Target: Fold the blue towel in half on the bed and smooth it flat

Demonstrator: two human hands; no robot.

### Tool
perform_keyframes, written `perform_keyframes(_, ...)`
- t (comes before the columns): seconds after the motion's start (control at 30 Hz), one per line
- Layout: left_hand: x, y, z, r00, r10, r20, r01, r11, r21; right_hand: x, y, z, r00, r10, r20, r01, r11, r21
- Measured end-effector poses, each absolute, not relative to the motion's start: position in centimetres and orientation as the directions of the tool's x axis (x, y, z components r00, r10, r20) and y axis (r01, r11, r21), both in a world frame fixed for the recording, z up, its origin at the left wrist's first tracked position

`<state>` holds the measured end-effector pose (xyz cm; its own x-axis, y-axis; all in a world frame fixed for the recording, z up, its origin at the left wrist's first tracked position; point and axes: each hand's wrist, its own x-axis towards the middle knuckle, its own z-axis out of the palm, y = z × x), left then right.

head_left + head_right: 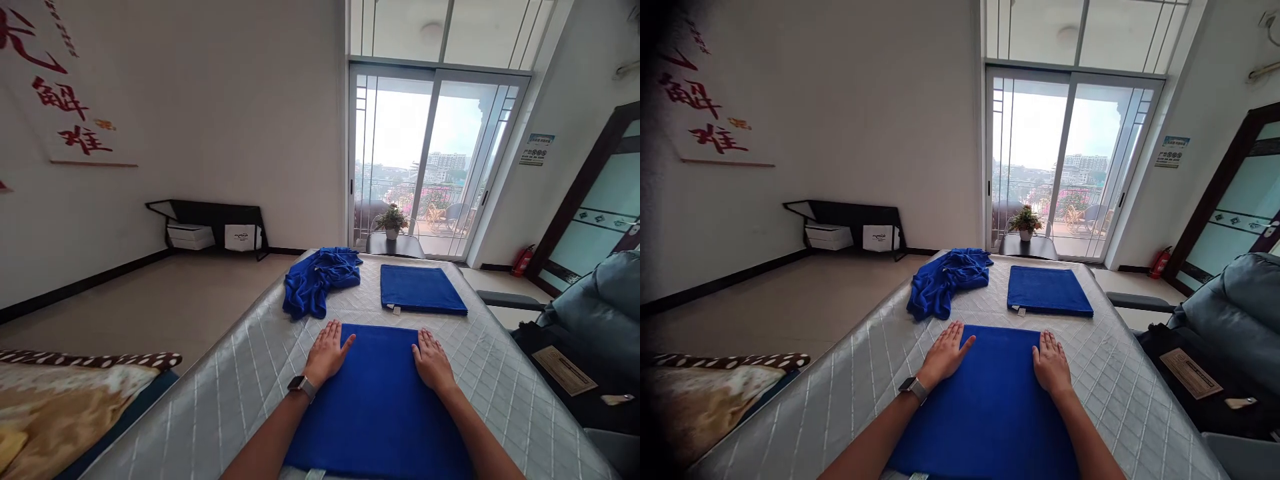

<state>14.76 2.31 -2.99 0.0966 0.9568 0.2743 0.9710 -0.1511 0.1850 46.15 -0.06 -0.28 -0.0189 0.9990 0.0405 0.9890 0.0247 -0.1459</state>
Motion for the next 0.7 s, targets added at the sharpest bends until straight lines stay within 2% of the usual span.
perform_keyframes(0.3,14.93,2.31,-2.95,0.084,0.957,0.279,0.973,-0.138,0.183,46.22,-0.69,0.08,-0.061,0.997,0.036,0.99,0.065,-0.122)
perform_keyframes(0.7,14.65,2.34,-3.1,0.106,0.955,0.277,0.975,-0.155,0.161,46.17,-0.87,-0.55,-0.036,0.999,0.003,0.989,0.036,-0.142)
